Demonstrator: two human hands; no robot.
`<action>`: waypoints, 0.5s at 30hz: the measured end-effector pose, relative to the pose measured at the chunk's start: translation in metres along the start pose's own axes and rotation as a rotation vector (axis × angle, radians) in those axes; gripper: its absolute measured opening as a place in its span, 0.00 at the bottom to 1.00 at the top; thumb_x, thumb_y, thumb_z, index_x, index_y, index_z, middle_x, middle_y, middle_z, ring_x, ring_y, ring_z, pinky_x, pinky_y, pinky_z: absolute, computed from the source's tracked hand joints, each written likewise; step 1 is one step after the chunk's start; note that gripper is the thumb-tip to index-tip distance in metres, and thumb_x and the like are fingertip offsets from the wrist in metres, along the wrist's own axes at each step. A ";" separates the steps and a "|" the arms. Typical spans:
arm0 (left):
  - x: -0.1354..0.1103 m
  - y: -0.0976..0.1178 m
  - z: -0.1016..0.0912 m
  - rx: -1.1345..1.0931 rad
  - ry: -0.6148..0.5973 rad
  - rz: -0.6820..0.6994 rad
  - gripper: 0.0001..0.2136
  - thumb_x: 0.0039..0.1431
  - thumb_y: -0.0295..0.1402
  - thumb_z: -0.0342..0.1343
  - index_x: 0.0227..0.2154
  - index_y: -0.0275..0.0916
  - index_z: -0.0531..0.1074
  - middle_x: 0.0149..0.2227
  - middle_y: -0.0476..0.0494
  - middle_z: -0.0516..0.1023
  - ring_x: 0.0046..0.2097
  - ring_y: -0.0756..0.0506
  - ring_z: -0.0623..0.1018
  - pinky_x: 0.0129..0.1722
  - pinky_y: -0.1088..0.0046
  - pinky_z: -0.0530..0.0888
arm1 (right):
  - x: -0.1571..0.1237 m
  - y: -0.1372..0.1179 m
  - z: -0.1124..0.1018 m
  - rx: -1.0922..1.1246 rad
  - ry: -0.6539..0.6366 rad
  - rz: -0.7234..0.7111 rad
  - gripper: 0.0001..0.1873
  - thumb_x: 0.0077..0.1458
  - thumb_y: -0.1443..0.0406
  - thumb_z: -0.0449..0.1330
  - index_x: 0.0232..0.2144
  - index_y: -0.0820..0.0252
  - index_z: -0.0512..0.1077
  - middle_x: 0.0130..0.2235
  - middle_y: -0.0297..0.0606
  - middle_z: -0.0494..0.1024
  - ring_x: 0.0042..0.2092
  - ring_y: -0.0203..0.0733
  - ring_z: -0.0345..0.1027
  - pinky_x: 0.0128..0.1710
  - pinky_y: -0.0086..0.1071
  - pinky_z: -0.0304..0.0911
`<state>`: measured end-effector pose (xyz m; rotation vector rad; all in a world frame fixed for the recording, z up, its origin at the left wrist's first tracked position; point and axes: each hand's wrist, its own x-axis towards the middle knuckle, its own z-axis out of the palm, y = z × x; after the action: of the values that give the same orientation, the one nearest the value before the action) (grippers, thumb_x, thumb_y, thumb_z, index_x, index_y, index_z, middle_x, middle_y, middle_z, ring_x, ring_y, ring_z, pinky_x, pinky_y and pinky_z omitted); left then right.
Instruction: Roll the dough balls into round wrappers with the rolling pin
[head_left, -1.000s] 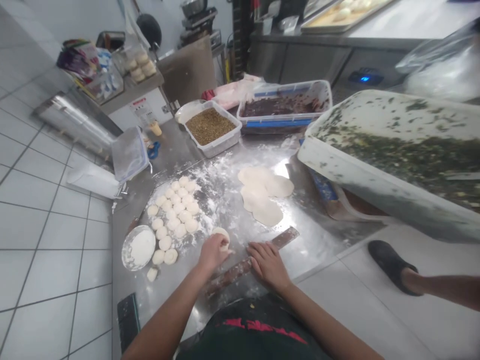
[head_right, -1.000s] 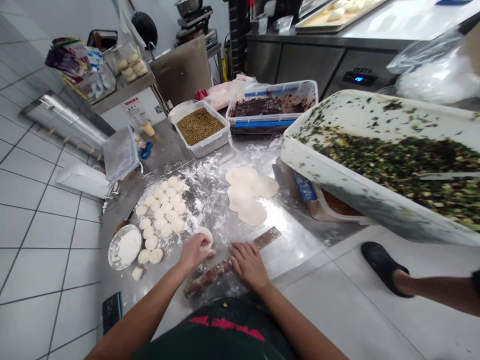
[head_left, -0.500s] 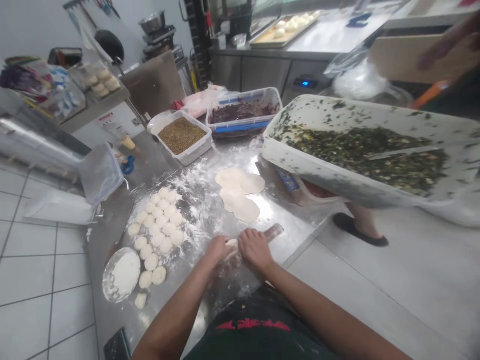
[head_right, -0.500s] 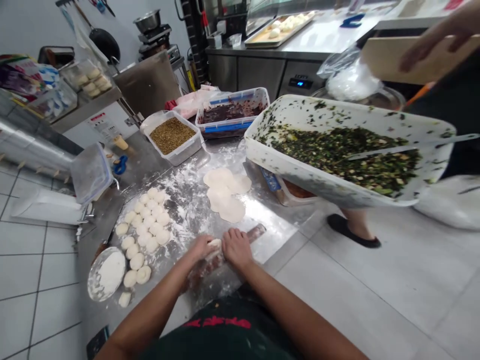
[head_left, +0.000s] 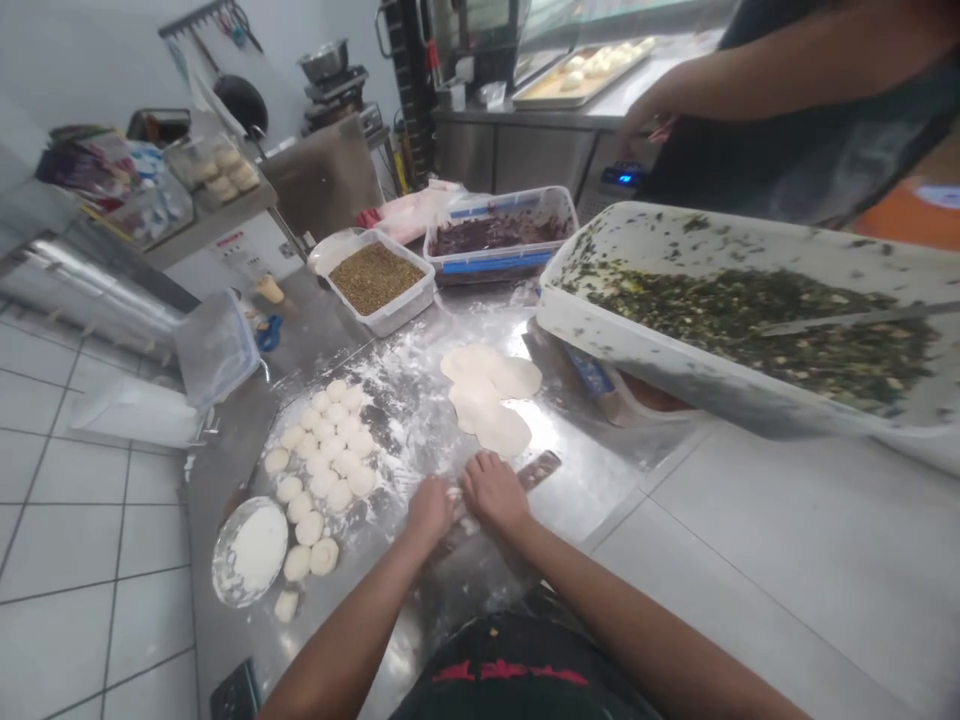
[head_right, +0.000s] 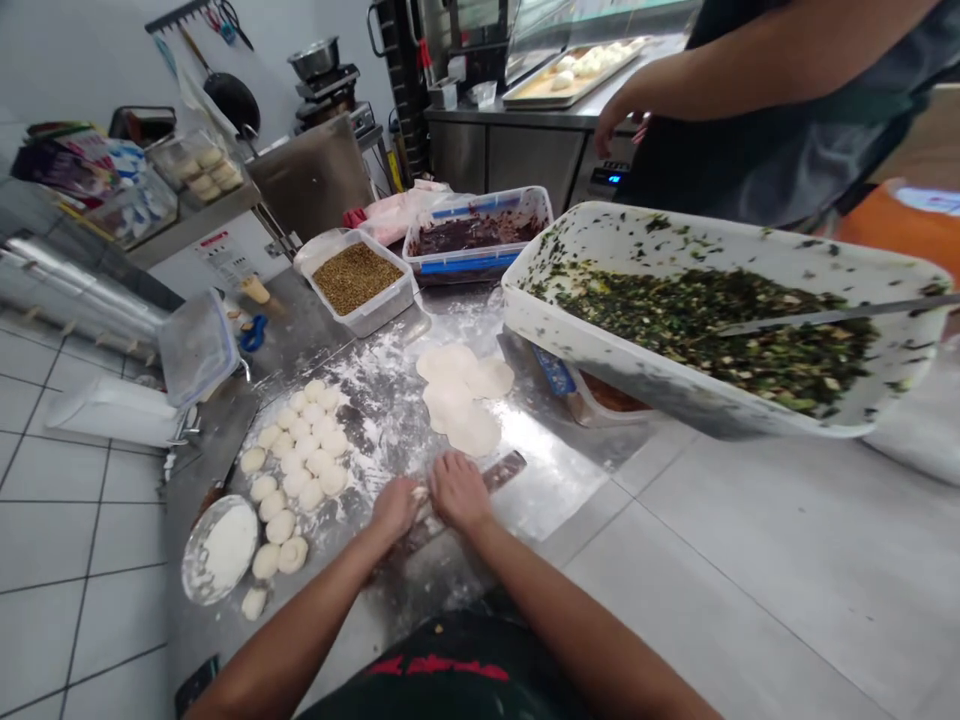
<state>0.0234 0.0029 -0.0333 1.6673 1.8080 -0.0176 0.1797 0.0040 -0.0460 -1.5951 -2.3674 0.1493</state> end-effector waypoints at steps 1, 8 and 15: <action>-0.001 -0.003 -0.002 0.005 0.016 -0.008 0.11 0.51 0.33 0.45 0.34 0.37 0.69 0.37 0.41 0.72 0.41 0.46 0.69 0.40 0.71 0.63 | -0.004 0.000 -0.001 0.004 -0.004 -0.012 0.12 0.55 0.64 0.43 0.27 0.61 0.65 0.30 0.41 0.65 0.36 0.42 0.54 0.36 0.36 0.46; -0.008 -0.004 0.001 0.024 -0.015 0.001 0.11 0.49 0.38 0.47 0.29 0.38 0.71 0.32 0.43 0.74 0.37 0.45 0.71 0.37 0.72 0.64 | 0.002 -0.007 0.004 -0.004 -0.010 0.006 0.12 0.55 0.64 0.43 0.30 0.62 0.65 0.32 0.43 0.65 0.38 0.45 0.55 0.36 0.37 0.46; -0.010 -0.020 -0.011 0.039 -0.036 -0.038 0.12 0.52 0.33 0.43 0.33 0.37 0.71 0.34 0.43 0.74 0.37 0.47 0.71 0.35 0.74 0.64 | -0.016 -0.008 0.000 0.024 -0.040 -0.045 0.13 0.54 0.64 0.45 0.23 0.60 0.64 0.27 0.38 0.65 0.33 0.41 0.55 0.36 0.36 0.47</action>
<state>0.0008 -0.0048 -0.0285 1.6492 1.8228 -0.0989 0.1786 -0.0138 -0.0467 -1.5411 -2.4200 0.2005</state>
